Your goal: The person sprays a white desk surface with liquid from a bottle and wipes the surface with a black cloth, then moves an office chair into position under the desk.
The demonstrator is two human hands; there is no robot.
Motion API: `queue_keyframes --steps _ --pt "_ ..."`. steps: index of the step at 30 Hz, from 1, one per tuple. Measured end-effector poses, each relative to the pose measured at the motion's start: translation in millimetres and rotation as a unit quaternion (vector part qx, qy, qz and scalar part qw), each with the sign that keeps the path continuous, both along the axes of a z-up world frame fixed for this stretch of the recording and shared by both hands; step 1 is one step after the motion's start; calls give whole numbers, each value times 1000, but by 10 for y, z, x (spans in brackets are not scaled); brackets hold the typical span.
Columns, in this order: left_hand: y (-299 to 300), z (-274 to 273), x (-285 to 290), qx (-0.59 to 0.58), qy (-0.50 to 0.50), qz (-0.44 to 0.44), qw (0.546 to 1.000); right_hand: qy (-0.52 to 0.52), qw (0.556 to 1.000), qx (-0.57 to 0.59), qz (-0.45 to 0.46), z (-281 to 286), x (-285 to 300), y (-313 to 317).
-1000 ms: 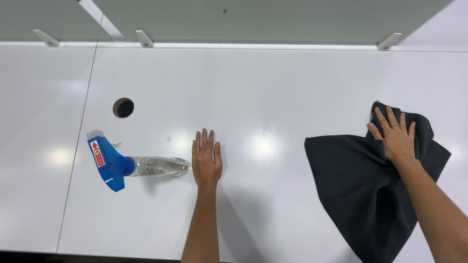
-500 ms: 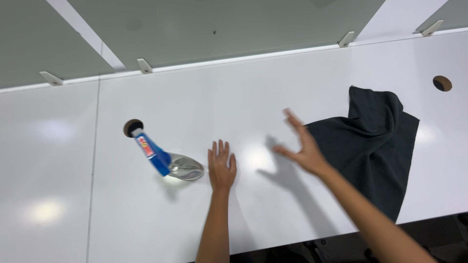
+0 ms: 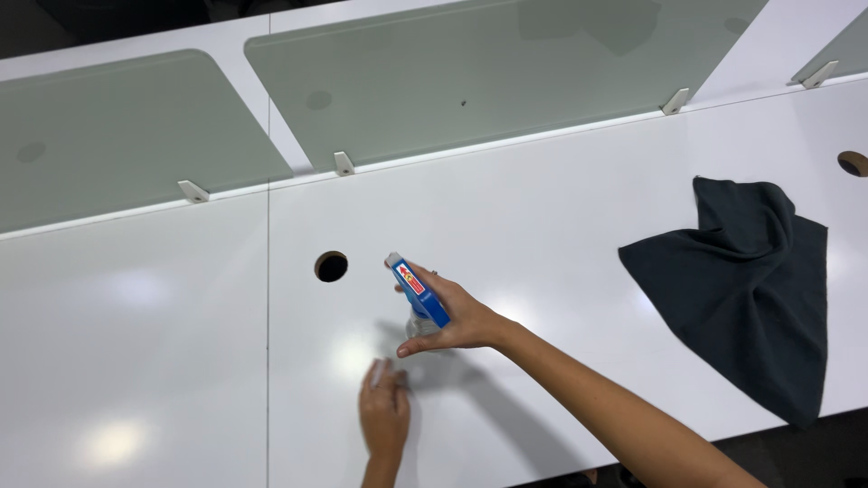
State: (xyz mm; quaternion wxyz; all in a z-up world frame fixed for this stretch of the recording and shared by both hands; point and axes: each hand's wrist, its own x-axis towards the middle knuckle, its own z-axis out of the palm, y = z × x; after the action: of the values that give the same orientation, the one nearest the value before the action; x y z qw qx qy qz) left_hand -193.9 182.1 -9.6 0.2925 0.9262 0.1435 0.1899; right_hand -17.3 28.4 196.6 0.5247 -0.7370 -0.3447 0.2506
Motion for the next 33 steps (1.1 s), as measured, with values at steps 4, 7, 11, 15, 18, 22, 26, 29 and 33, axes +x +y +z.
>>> queue_keyframes --steps 4,7,11,15,18,22,26,29,33 --pt "392 135 233 -13 42 72 996 -3 998 58 -24 -62 5 97" --pt "565 129 481 5 43 78 996 -37 995 70 -58 -156 11 123" --pt "772 83 812 28 52 76 995 -71 990 30 -118 -239 -17 225" --pt "1085 112 1162 30 92 75 993 -36 982 117 -141 -189 154 368" --pt "1320 188 1426 1 152 77 985 60 980 46 -185 -93 348 459" --pt "1503 214 1662 -28 193 77 978 77 977 -69 -188 -93 693 592" --pt "1534 133 1786 -22 162 73 984 102 951 -168 -241 -279 1063 537" --pt "1474 19 1816 -5 147 66 987 123 937 -183 -271 -417 1347 310" --pt "1391 -80 1878 7 139 63 988 135 929 -178 -296 -462 1601 110"
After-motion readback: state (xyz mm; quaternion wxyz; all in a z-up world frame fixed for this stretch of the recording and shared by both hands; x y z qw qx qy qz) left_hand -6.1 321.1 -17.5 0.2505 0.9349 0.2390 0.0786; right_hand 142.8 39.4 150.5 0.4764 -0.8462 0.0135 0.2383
